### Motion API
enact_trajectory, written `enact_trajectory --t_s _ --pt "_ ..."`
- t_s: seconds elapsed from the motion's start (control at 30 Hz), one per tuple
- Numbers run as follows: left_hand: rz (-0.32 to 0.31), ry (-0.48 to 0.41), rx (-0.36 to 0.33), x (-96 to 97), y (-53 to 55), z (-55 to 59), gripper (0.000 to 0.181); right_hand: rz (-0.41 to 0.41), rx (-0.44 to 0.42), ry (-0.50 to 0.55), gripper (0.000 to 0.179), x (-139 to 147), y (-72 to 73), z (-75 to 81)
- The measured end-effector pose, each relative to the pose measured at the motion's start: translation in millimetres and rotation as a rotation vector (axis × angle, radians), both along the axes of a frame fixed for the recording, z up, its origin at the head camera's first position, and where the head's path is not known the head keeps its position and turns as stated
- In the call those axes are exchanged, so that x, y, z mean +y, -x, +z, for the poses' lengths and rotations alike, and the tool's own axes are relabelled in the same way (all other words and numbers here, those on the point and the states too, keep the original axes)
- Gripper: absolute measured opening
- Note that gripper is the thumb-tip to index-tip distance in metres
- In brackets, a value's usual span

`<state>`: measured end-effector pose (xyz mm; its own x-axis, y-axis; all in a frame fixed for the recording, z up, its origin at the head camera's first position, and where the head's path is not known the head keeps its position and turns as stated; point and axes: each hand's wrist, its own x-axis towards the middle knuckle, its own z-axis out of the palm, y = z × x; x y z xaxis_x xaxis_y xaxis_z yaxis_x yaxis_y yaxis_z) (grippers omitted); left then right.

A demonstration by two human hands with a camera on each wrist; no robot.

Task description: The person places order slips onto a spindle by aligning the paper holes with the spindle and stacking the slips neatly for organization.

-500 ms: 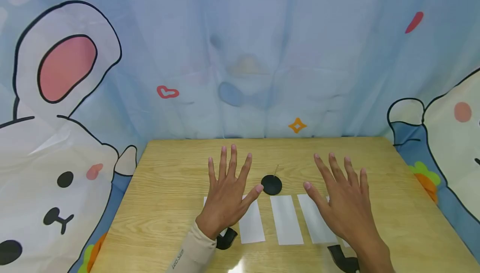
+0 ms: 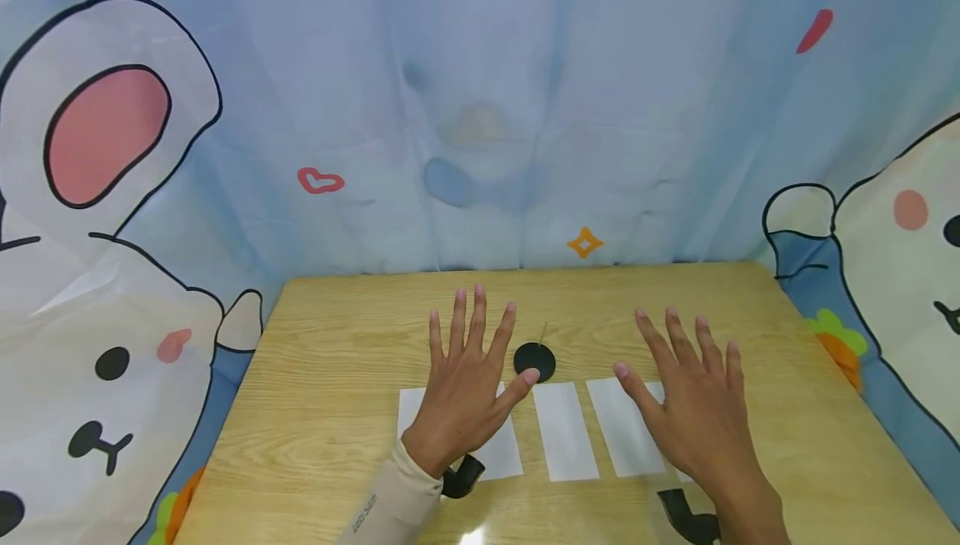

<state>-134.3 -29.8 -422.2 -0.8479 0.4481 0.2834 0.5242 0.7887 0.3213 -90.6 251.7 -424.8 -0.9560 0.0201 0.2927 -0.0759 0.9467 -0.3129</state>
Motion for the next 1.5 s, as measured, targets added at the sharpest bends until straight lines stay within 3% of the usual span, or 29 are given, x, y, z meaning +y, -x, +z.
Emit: enact_trajectory --t_s 0.5,0.8,1.07,1.5 --pt "-0.118 -0.05 0.045 39.0 5.3 -16.0 0.069 -0.073 0.012 0.079 0.071 20 -17.6 -13.2" --pt "-0.198 -0.086 0.173 65.6 7.9 -28.8 0.062 -0.132 0.065 0.137 0.068 30 -28.0 -20.7" --pt "-0.296 -0.091 0.179 84.8 7.6 -33.1 0.06 -0.189 0.098 0.172 0.066 37 -36.2 -21.8" --pt "-0.357 -0.118 0.153 107.4 9.9 -41.9 0.055 -0.262 0.103 0.195 0.066 47 -49.6 -26.3"
